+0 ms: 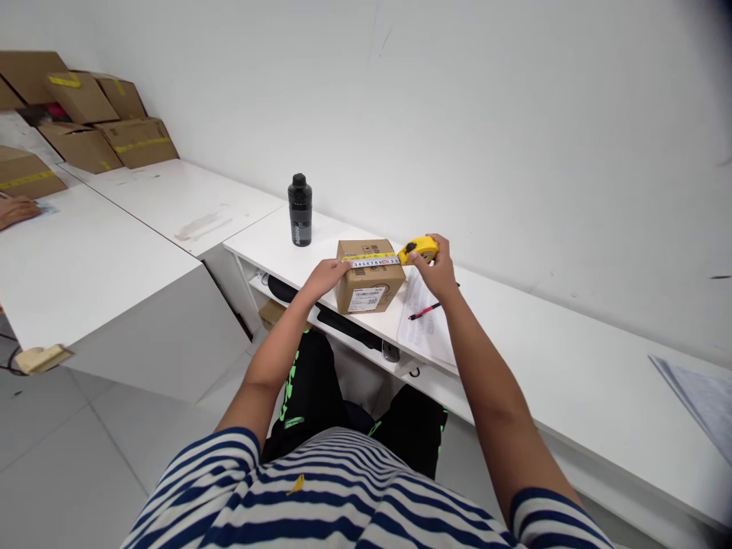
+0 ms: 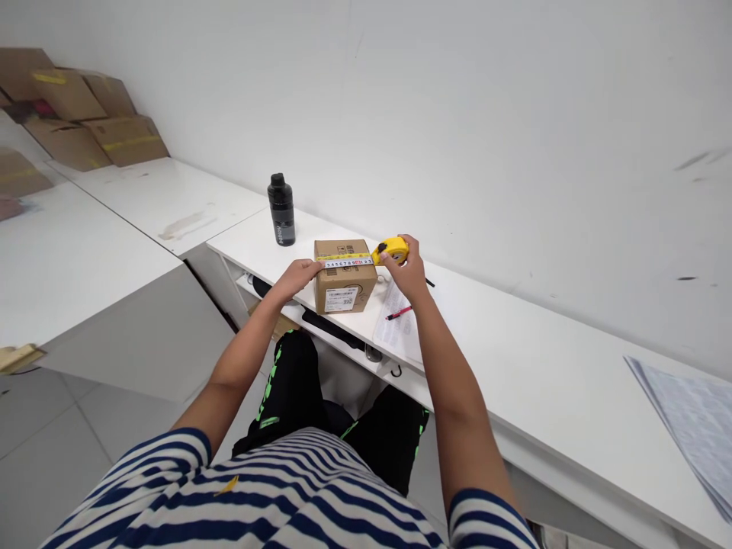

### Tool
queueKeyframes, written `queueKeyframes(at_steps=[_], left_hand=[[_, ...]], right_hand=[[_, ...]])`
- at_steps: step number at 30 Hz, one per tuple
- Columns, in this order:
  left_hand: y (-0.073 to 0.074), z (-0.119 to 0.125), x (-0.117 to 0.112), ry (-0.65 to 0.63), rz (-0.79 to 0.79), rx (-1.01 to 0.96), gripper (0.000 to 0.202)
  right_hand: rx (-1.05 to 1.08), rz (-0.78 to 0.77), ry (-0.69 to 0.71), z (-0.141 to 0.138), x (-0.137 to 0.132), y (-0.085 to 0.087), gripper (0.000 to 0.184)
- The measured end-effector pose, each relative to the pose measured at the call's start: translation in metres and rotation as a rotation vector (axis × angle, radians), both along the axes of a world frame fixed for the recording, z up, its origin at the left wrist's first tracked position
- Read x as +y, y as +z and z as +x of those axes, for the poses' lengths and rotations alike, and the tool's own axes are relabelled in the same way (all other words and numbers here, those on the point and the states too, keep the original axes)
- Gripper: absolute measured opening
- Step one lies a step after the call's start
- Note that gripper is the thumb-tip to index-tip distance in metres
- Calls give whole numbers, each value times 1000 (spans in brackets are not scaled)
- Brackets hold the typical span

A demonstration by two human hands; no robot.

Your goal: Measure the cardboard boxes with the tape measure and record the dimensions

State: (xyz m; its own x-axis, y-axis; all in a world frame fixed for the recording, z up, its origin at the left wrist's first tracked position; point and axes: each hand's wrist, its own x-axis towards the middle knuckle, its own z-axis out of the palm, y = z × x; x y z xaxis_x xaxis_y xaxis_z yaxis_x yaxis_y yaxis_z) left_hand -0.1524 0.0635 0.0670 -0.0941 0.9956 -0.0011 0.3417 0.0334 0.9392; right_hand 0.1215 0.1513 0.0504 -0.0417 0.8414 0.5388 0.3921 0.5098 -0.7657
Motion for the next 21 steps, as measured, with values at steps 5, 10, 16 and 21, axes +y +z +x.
queueKeyframes(at_steps=[5, 10, 16, 21], left_hand=[[25, -24, 19, -58, 140, -133, 42], [78, -32, 74, -229, 181, 43, 32], [71, 5, 118, -231, 147, 593, 28], [37, 6, 110, -275, 140, 656, 40]], right_hand=[[52, 69, -70, 10, -33, 20, 68], [-116, 75, -163, -16, -119, 18, 76], [-180, -119, -238, -71, -158, 11, 61], [-223, -131, -214, -77, -138, 22, 51]])
